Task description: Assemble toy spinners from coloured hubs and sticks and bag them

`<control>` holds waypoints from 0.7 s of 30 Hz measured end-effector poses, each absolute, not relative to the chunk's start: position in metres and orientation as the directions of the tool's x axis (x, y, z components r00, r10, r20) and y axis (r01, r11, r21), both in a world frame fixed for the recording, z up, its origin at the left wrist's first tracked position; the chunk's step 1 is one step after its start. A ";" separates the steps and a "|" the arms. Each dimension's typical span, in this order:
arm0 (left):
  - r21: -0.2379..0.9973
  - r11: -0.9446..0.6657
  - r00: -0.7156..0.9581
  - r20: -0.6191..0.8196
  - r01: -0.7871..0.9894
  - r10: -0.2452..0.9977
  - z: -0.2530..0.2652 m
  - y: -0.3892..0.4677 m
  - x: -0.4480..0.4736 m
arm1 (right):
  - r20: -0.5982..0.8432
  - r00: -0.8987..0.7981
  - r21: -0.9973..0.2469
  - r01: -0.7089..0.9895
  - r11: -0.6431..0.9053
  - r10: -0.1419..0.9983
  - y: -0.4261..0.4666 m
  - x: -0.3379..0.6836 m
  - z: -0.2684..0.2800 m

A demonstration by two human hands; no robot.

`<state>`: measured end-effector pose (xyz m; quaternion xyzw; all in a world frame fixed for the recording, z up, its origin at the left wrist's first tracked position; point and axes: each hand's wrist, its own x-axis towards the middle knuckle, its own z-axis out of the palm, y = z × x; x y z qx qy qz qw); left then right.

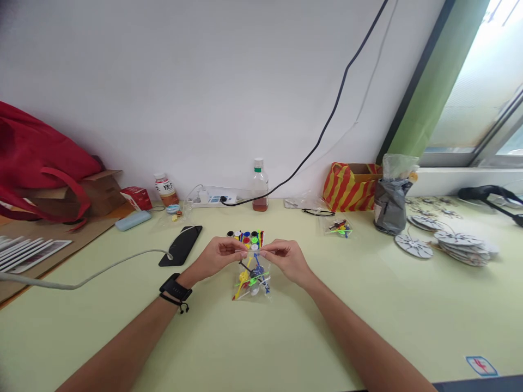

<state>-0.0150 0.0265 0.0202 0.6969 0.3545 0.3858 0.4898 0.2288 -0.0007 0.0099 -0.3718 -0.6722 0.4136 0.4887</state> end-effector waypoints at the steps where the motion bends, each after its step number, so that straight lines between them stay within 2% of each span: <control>1: 0.955 -0.273 0.447 0.195 0.115 0.873 0.020 0.027 -0.015 | 0.347 -0.246 -0.925 0.068 0.373 0.905 0.000 0.230 0.009; 5: 0.953 -0.293 0.382 0.244 0.077 0.892 0.018 0.027 -0.013 | 0.347 -0.251 -0.933 0.001 0.359 0.904 0.001 0.234 0.009; 8: 0.958 -0.282 0.360 0.246 0.048 0.900 0.018 0.024 -0.011 | 0.391 -0.246 -0.914 0.008 0.405 0.887 0.001 0.235 0.010; 16: 0.979 -0.200 0.407 0.173 0.025 0.897 0.020 0.022 -0.004 | 0.510 -0.246 -0.840 0.067 0.539 0.825 -0.002 0.231 0.013; 21: 0.979 -0.185 0.479 0.121 0.088 0.869 0.019 0.021 -0.004 | 0.464 -0.328 -0.843 0.121 0.524 0.823 -0.009 0.234 0.022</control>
